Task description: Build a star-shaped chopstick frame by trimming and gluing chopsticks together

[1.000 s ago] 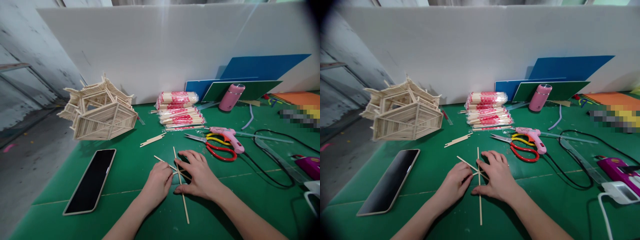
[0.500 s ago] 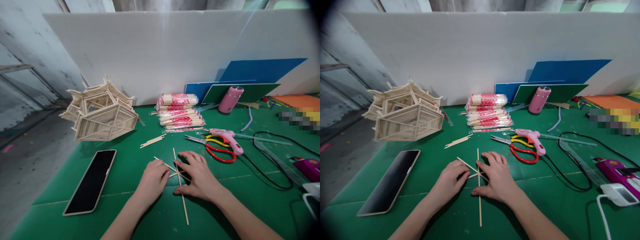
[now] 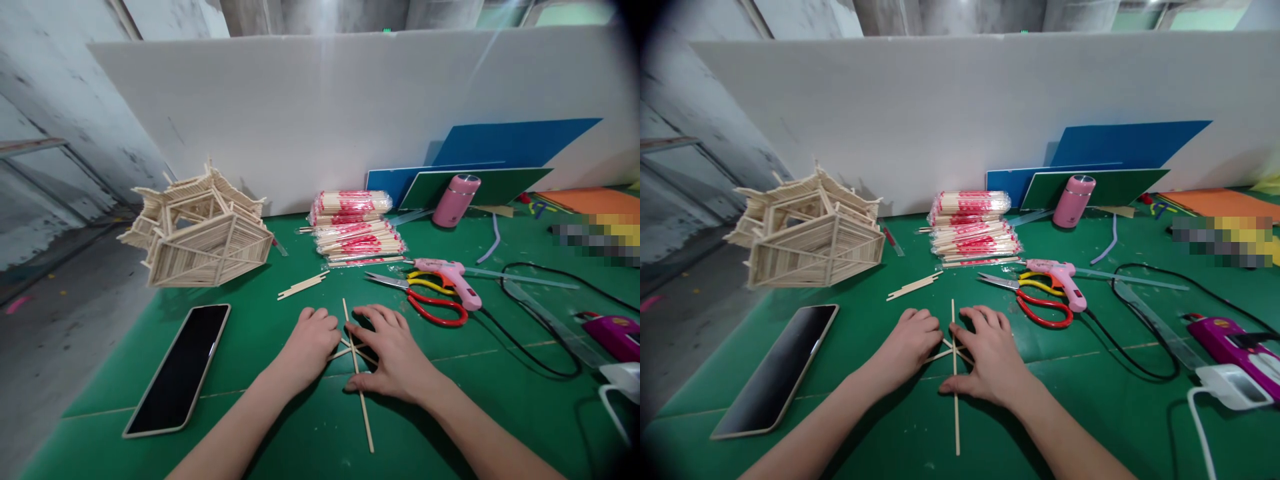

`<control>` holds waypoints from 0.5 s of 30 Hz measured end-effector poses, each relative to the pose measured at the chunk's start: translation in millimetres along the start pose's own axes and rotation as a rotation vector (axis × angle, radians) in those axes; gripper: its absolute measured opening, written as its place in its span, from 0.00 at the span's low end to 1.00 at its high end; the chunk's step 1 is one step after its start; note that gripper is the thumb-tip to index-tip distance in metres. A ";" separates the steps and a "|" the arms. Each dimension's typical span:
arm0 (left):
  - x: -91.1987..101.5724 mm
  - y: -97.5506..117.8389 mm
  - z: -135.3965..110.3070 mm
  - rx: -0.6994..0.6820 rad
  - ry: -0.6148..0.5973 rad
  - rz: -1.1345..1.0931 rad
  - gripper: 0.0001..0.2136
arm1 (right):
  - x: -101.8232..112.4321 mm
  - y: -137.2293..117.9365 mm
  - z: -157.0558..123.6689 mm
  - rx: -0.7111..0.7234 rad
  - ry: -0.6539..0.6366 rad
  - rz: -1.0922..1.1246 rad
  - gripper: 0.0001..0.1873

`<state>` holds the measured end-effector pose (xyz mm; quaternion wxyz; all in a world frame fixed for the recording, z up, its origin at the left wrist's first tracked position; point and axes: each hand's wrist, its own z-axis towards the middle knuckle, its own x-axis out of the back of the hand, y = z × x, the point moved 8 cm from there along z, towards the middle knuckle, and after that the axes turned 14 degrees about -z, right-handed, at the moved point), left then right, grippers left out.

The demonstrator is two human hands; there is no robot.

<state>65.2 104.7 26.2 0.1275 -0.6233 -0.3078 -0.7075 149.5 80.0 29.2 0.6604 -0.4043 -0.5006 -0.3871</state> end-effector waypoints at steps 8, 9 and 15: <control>3.0 6.5 -0.5 -0.045 -0.018 0.017 0.06 | 0.6 -0.5 0.1 -0.003 0.001 0.007 0.40; 3.7 7.3 -0.7 -0.048 -0.018 0.019 0.07 | 0.7 -0.7 0.2 -0.002 0.000 0.006 0.40; 3.4 8.2 -0.7 -0.059 -0.027 0.025 0.07 | 0.2 -0.9 0.3 0.000 -0.006 -0.004 0.40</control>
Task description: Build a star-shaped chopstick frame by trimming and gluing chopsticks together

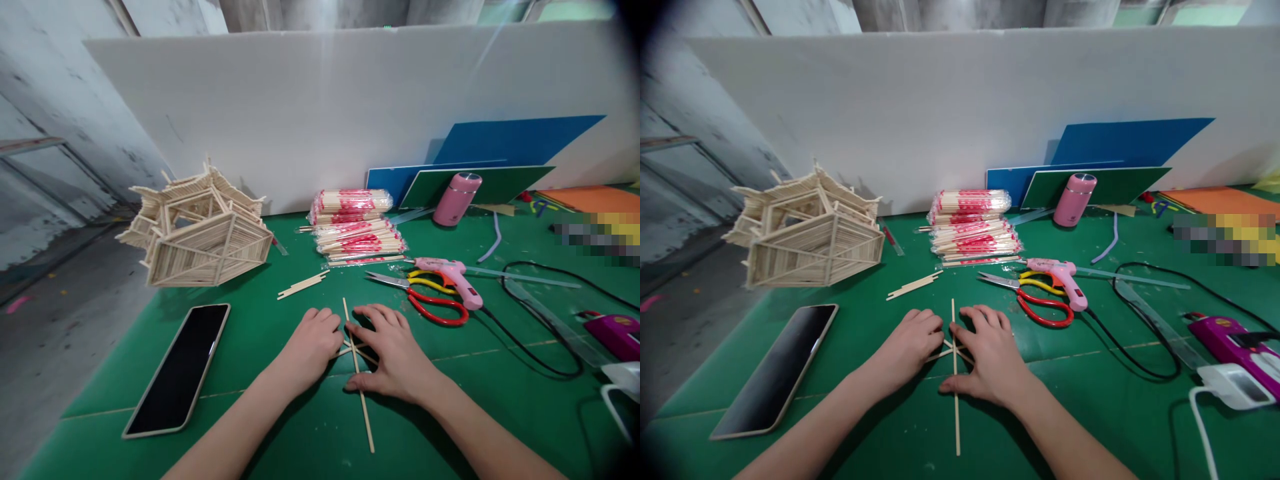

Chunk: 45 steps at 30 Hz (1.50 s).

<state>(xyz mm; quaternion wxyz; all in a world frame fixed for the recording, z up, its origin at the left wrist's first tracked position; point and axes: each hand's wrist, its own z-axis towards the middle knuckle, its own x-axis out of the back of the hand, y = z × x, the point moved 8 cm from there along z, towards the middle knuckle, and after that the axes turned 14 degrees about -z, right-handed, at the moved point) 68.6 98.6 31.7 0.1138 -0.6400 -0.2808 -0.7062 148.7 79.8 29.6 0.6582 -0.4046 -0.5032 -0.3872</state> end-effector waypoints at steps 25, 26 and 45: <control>-8.1 -0.4 -4.1 0.065 0.064 0.014 0.07 | -0.9 0.8 -1.2 -0.011 0.002 0.016 0.40; -9.2 -0.7 -5.2 0.084 0.083 0.017 0.07 | -0.9 0.8 -1.0 -0.009 0.001 0.017 0.40; -12.6 11.9 -7.4 0.077 0.154 0.098 0.07 | -1.8 0.7 -1.1 -0.012 -0.001 0.023 0.41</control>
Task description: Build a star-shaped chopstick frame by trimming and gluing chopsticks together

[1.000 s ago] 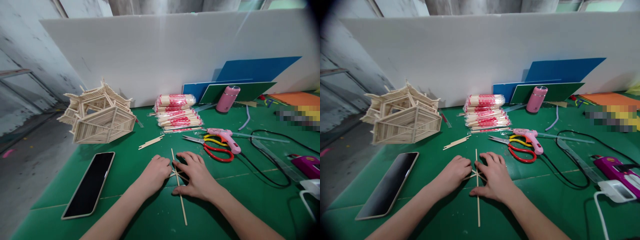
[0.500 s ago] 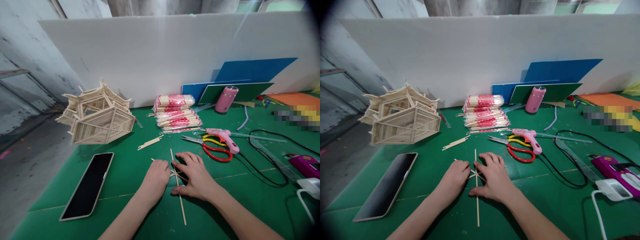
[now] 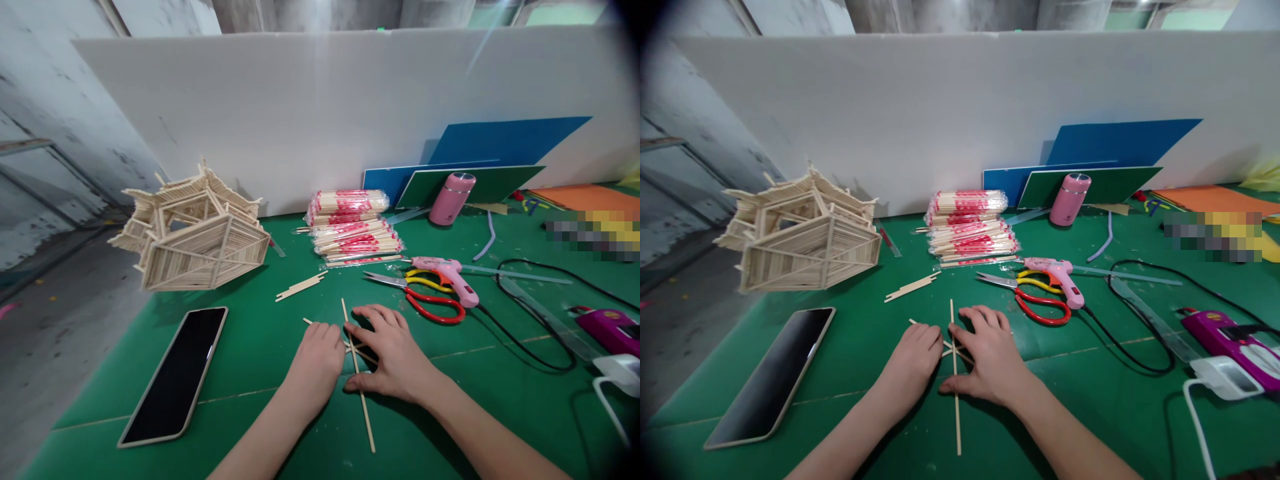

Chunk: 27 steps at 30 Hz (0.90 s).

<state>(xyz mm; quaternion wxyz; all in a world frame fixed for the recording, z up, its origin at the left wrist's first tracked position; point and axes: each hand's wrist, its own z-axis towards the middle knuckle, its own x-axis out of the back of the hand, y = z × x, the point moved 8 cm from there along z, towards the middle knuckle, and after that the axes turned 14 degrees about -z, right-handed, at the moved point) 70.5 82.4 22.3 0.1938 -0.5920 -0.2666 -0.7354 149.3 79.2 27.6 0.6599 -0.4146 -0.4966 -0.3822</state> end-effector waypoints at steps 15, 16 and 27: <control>1.4 -0.1 0.6 0.017 -0.013 -0.001 0.05 | -0.6 -0.9 -0.7 -0.002 0.017 0.011 0.41; 1.6 -0.6 0.4 0.022 -0.011 -0.003 0.05 | 0.1 -1.0 -0.9 -0.002 0.019 0.021 0.41; 4.2 -1.4 -0.4 0.024 0.008 -0.023 0.09 | 16.2 36.9 -6.0 -0.106 0.071 0.260 0.20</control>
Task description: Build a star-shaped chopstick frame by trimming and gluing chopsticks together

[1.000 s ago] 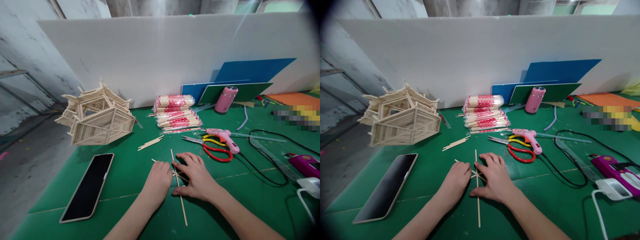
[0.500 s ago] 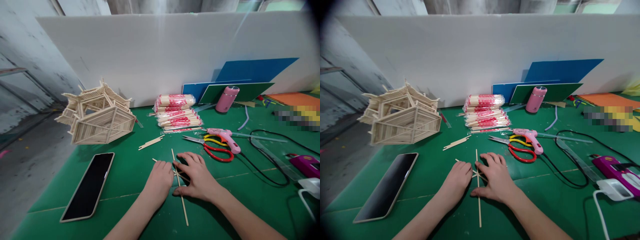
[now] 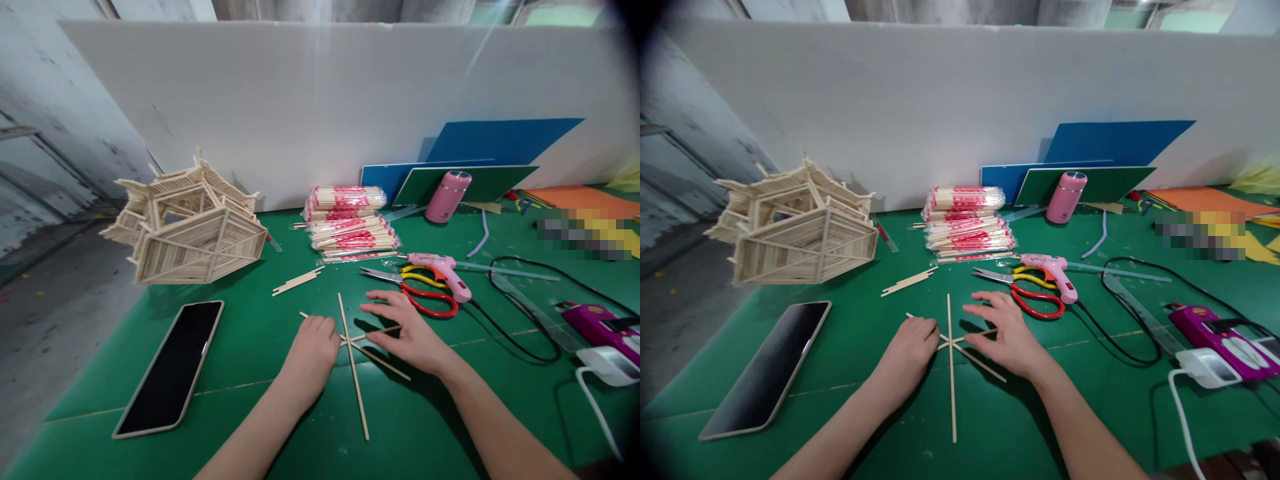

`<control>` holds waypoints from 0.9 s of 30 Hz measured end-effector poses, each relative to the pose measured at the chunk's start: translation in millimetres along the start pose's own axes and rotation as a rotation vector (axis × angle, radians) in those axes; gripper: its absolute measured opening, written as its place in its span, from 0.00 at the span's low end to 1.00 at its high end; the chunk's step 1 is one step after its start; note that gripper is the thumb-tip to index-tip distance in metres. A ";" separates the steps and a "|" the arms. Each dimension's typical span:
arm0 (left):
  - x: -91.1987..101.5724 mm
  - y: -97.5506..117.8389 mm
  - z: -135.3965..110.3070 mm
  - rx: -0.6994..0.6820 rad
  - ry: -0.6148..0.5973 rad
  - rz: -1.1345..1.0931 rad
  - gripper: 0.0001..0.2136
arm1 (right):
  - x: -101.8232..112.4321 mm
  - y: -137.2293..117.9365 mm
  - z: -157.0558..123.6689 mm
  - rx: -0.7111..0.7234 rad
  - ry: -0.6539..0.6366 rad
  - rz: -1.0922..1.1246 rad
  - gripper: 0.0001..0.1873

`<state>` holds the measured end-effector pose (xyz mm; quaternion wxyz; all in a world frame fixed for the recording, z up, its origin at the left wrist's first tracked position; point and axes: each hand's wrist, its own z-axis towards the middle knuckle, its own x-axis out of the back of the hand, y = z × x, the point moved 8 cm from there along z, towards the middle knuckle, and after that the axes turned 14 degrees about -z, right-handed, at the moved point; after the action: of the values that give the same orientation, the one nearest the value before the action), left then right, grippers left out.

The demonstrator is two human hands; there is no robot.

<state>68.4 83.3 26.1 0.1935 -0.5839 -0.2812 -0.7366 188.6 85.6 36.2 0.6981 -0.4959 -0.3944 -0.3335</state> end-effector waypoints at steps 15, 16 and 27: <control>-2.8 -0.5 -0.4 -0.012 0.021 0.006 0.06 | -23.3 -25.1 1.3 0.106 -0.174 -0.245 0.39; -2.7 -0.4 -0.4 -0.012 0.019 0.005 0.06 | -23.6 -25.1 1.3 0.106 -0.176 -0.245 0.39; -4.5 0.1 1.7 -0.011 -0.025 0.010 0.06 | -24.5 -24.8 2.8 0.108 -0.166 -0.231 0.39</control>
<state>70.8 84.1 22.1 0.1906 -0.5953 -0.2767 -0.7298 155.3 83.0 25.9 0.6456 -0.4349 -0.5226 -0.3477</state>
